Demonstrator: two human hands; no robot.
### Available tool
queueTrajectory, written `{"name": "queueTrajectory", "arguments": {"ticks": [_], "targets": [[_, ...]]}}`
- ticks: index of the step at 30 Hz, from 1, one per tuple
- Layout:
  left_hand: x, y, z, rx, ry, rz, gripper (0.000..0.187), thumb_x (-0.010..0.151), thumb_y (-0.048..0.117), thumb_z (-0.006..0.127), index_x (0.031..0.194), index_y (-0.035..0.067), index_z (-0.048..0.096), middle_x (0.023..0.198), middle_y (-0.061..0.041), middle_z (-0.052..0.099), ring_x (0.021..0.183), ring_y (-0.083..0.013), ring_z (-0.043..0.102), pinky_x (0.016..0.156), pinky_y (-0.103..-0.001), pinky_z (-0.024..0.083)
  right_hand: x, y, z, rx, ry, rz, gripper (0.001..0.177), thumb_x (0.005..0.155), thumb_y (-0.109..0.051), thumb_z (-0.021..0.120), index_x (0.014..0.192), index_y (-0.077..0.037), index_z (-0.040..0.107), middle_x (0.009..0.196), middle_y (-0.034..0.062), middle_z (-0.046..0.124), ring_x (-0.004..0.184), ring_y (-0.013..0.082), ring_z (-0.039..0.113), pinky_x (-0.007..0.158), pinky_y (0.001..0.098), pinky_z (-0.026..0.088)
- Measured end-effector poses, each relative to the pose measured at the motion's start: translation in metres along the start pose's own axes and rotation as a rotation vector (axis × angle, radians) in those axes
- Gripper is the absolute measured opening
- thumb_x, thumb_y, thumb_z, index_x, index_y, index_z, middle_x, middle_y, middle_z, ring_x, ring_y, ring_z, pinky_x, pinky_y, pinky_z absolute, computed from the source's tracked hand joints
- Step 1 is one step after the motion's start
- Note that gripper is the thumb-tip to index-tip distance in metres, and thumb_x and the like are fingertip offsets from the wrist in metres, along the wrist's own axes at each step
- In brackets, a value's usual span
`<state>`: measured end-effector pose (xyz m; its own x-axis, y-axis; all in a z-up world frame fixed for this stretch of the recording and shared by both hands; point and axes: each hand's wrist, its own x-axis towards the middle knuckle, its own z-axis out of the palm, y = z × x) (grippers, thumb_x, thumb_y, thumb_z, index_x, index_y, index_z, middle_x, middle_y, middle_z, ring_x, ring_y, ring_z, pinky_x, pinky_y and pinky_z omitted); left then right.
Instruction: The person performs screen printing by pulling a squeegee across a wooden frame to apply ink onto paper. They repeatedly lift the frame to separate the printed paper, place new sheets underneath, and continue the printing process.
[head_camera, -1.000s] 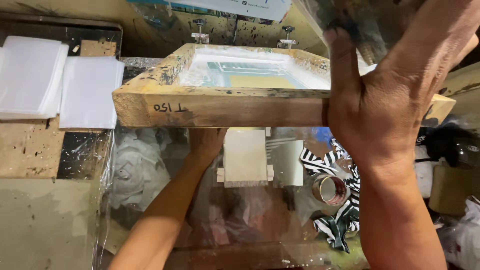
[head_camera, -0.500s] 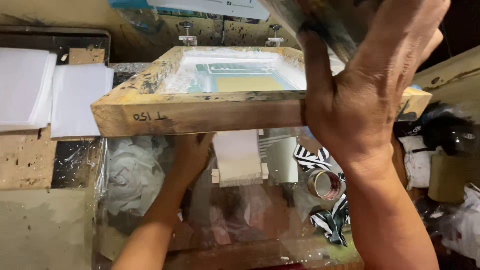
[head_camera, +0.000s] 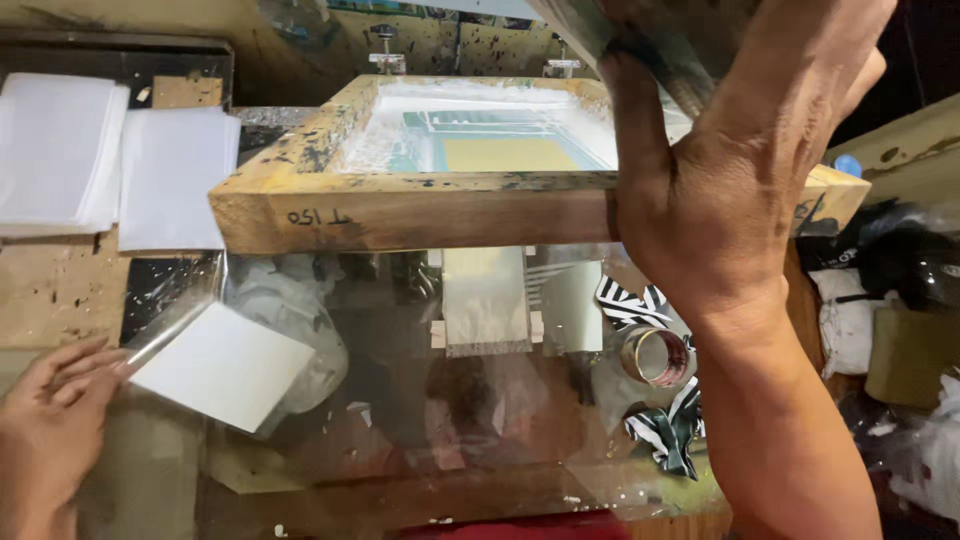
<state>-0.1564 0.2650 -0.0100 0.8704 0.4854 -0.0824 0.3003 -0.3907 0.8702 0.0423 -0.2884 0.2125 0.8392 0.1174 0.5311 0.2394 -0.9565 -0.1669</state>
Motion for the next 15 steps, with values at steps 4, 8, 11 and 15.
{"name": "queueTrajectory", "arguments": {"ticks": [4, 8, 11, 15], "targets": [[-0.020, -0.023, -0.024, 0.306, 0.100, -0.007, 0.042, 0.111, 0.007, 0.068, 0.151, -0.003, 0.061, 0.138, -0.026, 0.063, 0.115, -0.0340, 0.058, 0.100, -0.042, 0.043, -0.003, 0.002, 0.002, -0.012, 0.010, -0.056, 0.104, 0.144, -0.041, 0.089, 0.177, -0.014, -0.007, 0.179, 0.0186, 0.012, 0.165, 0.0404, 0.022, 0.142, 0.0546, 0.027], [-0.064, 0.029, 0.023, 0.514, 0.390, 0.035, 0.052, 0.117, 0.026, 0.083, 0.164, 0.007, 0.070, 0.103, -0.013, 0.063, 0.056, -0.0246, 0.035, 0.052, -0.041, 0.031, 0.025, -0.043, -0.029, 0.095, 0.079, -0.142, 0.062, 0.122, -0.030, 0.066, 0.155, 0.004, 0.026, 0.135, 0.0306, 0.038, 0.120, 0.0493, 0.040, 0.104, 0.0572, 0.033], [-0.100, 0.095, 0.126, -0.335, 0.265, -0.207, 0.052, 0.094, 0.004, 0.069, 0.145, 0.013, 0.061, 0.137, -0.002, 0.066, 0.104, -0.0086, 0.061, 0.084, -0.025, 0.053, -0.018, -0.061, -0.033, 0.145, 0.138, -0.148, 0.064, 0.125, -0.031, 0.063, 0.171, -0.013, 0.023, 0.168, 0.0201, 0.051, 0.136, 0.0380, 0.049, 0.117, 0.0511, 0.036], [-0.185, 0.129, 0.224, -0.889, -0.058, -0.342, 0.088, 0.062, -0.006, 0.084, 0.145, 0.004, 0.055, 0.146, -0.018, 0.068, 0.132, -0.0313, 0.066, 0.110, -0.045, 0.053, -0.079, -0.053, -0.007, 0.149, 0.210, -0.241, 0.060, 0.114, -0.024, 0.065, 0.157, 0.007, 0.036, 0.145, 0.0313, 0.053, 0.126, 0.0474, 0.053, 0.110, 0.0542, 0.037]]}}
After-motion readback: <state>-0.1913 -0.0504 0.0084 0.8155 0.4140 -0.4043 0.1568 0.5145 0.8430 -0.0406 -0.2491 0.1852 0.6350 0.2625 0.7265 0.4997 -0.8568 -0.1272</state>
